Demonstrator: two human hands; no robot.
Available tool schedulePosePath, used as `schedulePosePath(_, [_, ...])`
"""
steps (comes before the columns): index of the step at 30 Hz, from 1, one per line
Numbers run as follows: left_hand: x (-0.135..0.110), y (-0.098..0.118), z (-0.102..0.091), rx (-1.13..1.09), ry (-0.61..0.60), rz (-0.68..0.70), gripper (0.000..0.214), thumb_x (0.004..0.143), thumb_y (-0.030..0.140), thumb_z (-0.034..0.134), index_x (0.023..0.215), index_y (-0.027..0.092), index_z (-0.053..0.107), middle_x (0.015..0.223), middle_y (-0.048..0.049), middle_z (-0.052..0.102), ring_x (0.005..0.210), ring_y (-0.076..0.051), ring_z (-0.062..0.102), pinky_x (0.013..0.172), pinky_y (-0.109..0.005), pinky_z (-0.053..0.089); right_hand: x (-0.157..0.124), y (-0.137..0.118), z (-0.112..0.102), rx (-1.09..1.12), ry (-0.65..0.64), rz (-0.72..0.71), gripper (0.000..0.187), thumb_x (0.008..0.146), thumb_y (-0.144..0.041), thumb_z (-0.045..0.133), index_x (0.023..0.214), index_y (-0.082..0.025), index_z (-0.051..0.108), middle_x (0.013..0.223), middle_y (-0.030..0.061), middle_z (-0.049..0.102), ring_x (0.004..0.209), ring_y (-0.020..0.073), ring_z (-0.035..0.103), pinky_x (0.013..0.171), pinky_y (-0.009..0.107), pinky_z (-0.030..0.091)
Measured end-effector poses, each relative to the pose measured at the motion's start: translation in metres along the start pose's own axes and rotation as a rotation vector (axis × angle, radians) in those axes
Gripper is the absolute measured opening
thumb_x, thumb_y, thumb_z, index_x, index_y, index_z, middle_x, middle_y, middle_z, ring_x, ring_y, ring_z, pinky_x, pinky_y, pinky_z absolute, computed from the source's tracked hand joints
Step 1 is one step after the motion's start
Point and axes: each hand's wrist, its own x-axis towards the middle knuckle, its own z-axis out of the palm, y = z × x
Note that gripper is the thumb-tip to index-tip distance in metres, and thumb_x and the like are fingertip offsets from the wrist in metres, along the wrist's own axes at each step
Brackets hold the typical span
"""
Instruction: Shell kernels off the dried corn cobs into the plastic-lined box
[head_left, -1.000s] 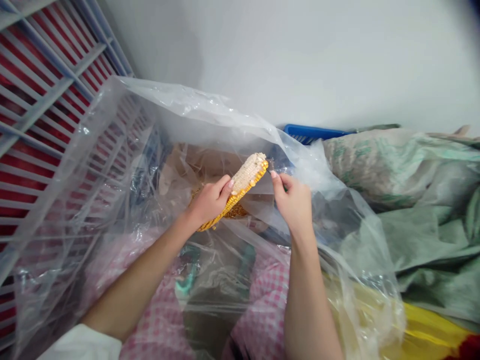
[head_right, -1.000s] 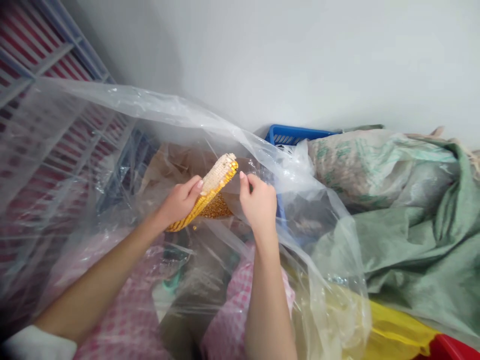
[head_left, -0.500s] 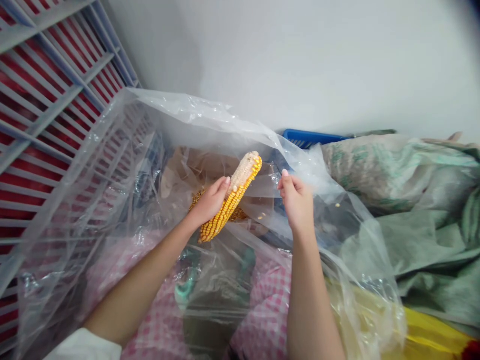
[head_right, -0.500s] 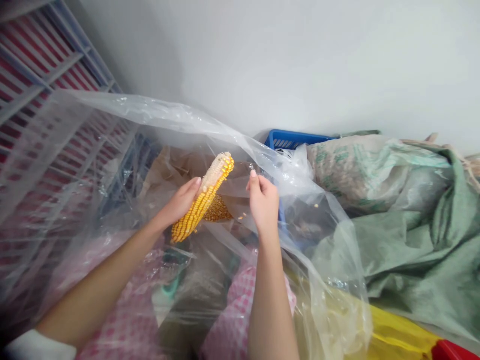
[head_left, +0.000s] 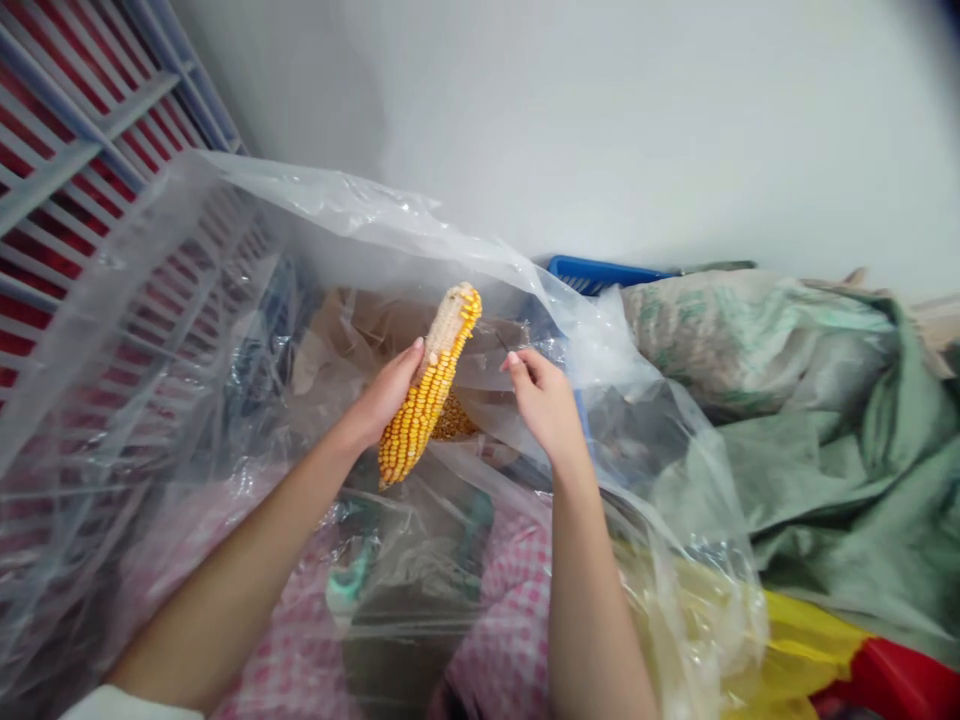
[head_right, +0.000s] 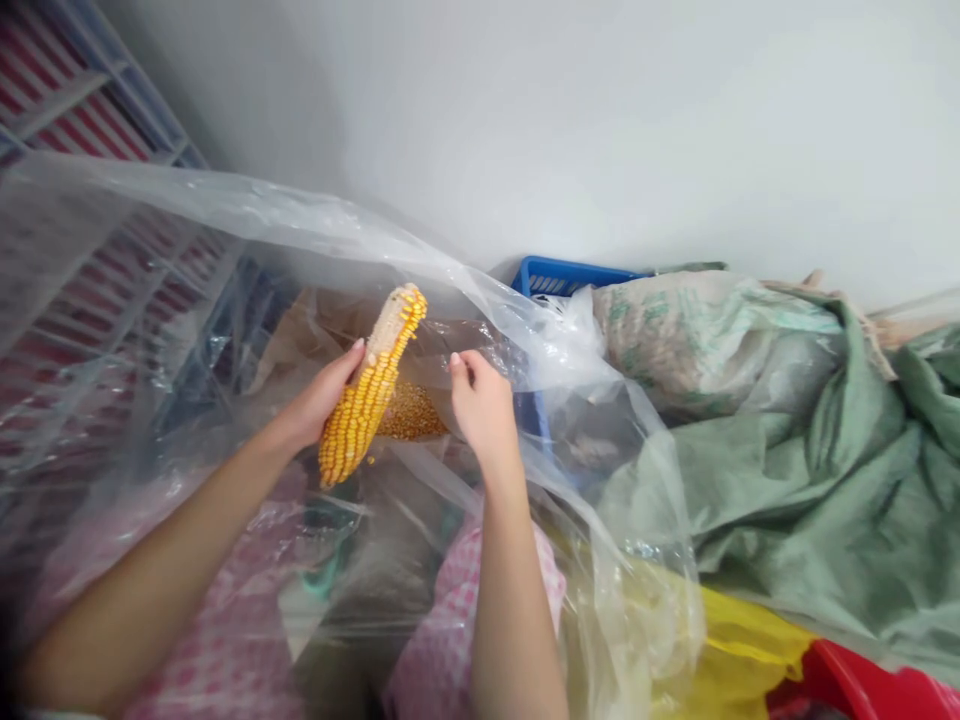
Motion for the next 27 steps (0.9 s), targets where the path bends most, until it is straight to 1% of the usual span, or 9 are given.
schedulePosePath(3, [-0.001, 0.002, 0.001, -0.071, -0.075, -0.104, 0.052, 0.077, 0.06, 0.044, 0.094, 0.014, 0.061, 0.063, -0.0042, 0.063, 0.051, -0.014, 0.059, 0.047, -0.023, 0.047, 0.002, -0.001, 0.003, 0.008, 0.035, 0.029, 0.03, 0.085, -0.041, 0.037, 0.082, -0.018, 0.056, 0.069, 0.0002, 0.056, 0.061, 0.0117, 0.047, 0.059, 0.022, 0.031])
schedulePosePath(7, [-0.008, 0.006, 0.005, -0.118, -0.192, -0.11, 0.055, 0.076, 0.062, 0.043, 0.097, 0.013, 0.059, 0.07, -0.0064, 0.065, 0.052, -0.016, 0.061, 0.048, -0.025, 0.051, 0.003, -0.001, 0.003, 0.074, 0.036, 0.027, 0.027, 0.085, -0.037, 0.038, 0.092, -0.019, 0.056, 0.078, 0.0013, 0.059, 0.068, 0.0127, 0.052, 0.065, 0.023, 0.036])
schedulePosePath(12, [-0.014, 0.009, 0.012, -0.306, -0.245, -0.087, 0.052, 0.083, 0.057, 0.033, 0.105, 0.016, 0.057, 0.085, -0.0074, 0.067, 0.059, -0.016, 0.063, 0.054, -0.03, 0.055, -0.007, -0.012, 0.013, 0.214, -0.201, -0.083, 0.02, 0.086, -0.036, 0.038, 0.098, -0.024, 0.048, 0.086, -0.0028, 0.06, 0.064, 0.0101, 0.053, 0.064, 0.023, 0.04])
schedulePosePath(17, [-0.012, 0.006, 0.014, -0.395, -0.203, -0.115, 0.048, 0.085, 0.054, 0.031, 0.087, 0.015, 0.059, 0.077, -0.0061, 0.067, 0.059, -0.016, 0.064, 0.053, -0.028, 0.055, -0.011, -0.02, 0.024, 0.394, -0.352, -0.082, 0.013, 0.086, -0.032, 0.035, 0.093, -0.023, 0.04, 0.108, -0.0008, 0.057, 0.065, 0.0082, 0.056, 0.062, 0.024, 0.045])
schedulePosePath(19, [-0.011, 0.008, 0.012, -0.381, -0.16, -0.114, 0.048, 0.085, 0.054, 0.03, 0.082, 0.015, 0.058, 0.081, -0.0052, 0.068, 0.057, -0.015, 0.064, 0.053, -0.027, 0.055, -0.006, -0.014, 0.01, 0.206, -0.196, -0.112, 0.018, 0.085, -0.036, 0.037, 0.087, -0.02, 0.047, 0.098, 0.001, 0.061, 0.078, 0.0124, 0.056, 0.074, 0.028, 0.045])
schedulePosePath(21, [-0.011, 0.01, 0.01, -0.353, -0.157, -0.111, 0.05, 0.084, 0.057, 0.029, 0.08, 0.015, 0.057, 0.087, -0.0048, 0.068, 0.056, -0.016, 0.064, 0.052, -0.029, 0.055, -0.001, -0.001, -0.016, -0.094, 0.184, -0.031, 0.026, 0.084, -0.036, 0.038, 0.084, -0.018, 0.056, 0.093, 0.005, 0.062, 0.091, 0.0171, 0.053, 0.088, 0.033, 0.039])
schedulePosePath(23, [-0.012, 0.013, 0.008, -0.338, -0.163, -0.099, 0.052, 0.084, 0.059, 0.028, 0.079, 0.016, 0.057, 0.091, -0.0034, 0.068, 0.057, -0.016, 0.065, 0.052, -0.029, 0.054, 0.003, 0.018, -0.044, -0.322, 0.601, 0.316, 0.032, 0.085, -0.03, 0.035, 0.088, -0.015, 0.063, 0.109, 0.0096, 0.058, 0.108, 0.0205, 0.046, 0.098, 0.035, 0.03])
schedulePosePath(24, [-0.012, 0.014, 0.007, -0.335, -0.163, -0.091, 0.052, 0.084, 0.059, 0.028, 0.078, 0.016, 0.057, 0.092, -0.0026, 0.068, 0.057, -0.015, 0.065, 0.053, -0.028, 0.054, 0.004, 0.028, -0.056, -0.392, 0.699, 0.515, 0.034, 0.085, -0.031, 0.035, 0.09, -0.016, 0.065, 0.118, 0.0098, 0.054, 0.117, 0.0224, 0.04, 0.101, 0.036, 0.027])
schedulePosePath(27, [-0.011, 0.016, 0.005, -0.316, -0.164, -0.08, 0.052, 0.081, 0.063, 0.03, 0.076, 0.018, 0.058, 0.092, -0.0004, 0.069, 0.056, -0.014, 0.064, 0.053, -0.028, 0.054, 0.002, 0.058, -0.076, -0.413, 0.735, 0.723, 0.036, 0.08, -0.032, 0.042, 0.097, -0.012, 0.067, 0.136, 0.0166, 0.036, 0.129, 0.0332, 0.022, 0.102, 0.047, 0.025])
